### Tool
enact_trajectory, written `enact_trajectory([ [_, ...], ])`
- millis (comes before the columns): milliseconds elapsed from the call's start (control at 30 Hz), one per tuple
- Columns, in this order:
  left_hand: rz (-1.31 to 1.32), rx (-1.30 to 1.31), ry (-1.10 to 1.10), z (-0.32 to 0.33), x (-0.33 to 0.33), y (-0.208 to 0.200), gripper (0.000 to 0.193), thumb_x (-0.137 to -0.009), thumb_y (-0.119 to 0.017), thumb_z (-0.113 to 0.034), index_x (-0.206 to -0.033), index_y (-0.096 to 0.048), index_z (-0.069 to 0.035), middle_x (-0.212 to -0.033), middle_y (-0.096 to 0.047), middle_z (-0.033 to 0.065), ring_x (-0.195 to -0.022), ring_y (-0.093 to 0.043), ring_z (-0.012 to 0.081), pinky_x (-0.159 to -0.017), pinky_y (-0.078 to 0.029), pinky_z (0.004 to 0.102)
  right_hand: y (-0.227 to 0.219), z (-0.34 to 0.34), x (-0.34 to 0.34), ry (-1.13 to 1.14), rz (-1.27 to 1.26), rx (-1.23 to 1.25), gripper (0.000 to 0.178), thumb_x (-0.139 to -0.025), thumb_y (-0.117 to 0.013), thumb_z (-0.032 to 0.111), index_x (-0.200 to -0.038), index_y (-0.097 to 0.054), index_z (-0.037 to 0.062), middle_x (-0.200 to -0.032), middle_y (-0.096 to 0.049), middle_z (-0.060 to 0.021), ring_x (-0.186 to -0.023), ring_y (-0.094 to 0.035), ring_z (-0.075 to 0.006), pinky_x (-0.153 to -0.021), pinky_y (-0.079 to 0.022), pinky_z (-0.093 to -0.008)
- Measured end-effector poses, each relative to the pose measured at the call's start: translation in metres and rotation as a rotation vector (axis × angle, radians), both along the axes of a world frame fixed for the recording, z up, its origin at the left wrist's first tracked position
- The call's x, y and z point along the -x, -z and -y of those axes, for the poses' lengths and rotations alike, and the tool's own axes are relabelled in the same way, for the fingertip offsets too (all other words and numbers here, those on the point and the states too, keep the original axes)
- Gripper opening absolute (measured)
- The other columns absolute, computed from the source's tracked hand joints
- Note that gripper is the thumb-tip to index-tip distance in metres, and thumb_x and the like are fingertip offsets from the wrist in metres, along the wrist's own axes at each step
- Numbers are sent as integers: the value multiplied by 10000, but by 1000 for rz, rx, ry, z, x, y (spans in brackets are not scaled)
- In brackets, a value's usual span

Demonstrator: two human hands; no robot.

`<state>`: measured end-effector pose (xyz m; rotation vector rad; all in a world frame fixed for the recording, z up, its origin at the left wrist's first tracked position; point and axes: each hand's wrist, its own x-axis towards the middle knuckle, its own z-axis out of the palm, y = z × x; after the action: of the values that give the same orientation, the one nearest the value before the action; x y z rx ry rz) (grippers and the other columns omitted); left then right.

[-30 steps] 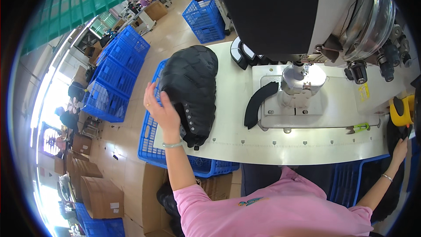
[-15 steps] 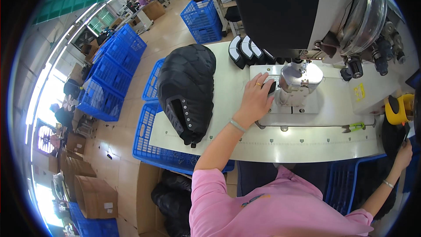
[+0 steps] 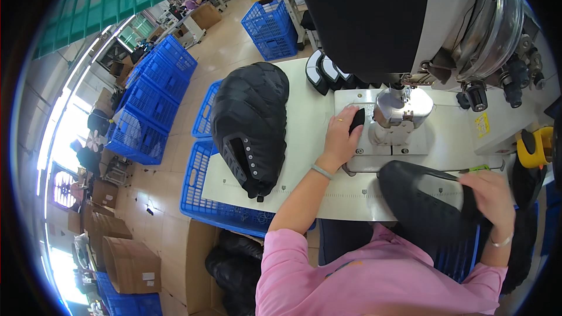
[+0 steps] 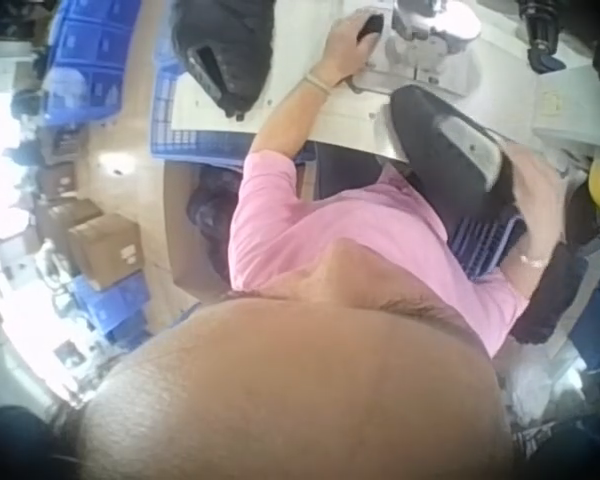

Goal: Stitching components of a black shoe upper together using an industrial sewing machine.

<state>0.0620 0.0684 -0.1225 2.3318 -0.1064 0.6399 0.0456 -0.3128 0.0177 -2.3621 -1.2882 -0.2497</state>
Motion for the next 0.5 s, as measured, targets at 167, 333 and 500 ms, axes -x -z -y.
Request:
enact_trajectory([
  [167, -25, 169, -49, 3, 9, -14, 505, -893, -628, -88, -1376, -487, -42, -1348, -558, 180, -1258, -499, 376, -1090, -355, 451, 31, -63, -19, -47, 35, 314, 384, -703, -603, -21, -1086, -636, -27, -1135, -644, -199, -1043, -624, -362, -865, -510, -419],
  [333, 67, 311, -28, 1, 13, -19, 535, -888, -650, -59, -1400, -494, -53, -1320, -581, 190, -1175, -580, 325, -1003, -459, 364, 50, -87, -17, -305, -124, 248, 411, -702, -610, 65, -1071, -591, -116, -1101, -608, -254, -1021, -624, -379, -935, -502, -427],
  [500, 139, 399, -24, 0, 15, -28, 520, -906, -646, -52, -1403, -494, -23, -1320, -600, 177, -1156, -611, 280, -1010, -453, 337, 52, -89, -15, -356, -196, 471, 516, -705, -632, -15, -1212, -554, -68, -1193, -608, -230, -1119, -617, -355, -921, -521, -363],
])
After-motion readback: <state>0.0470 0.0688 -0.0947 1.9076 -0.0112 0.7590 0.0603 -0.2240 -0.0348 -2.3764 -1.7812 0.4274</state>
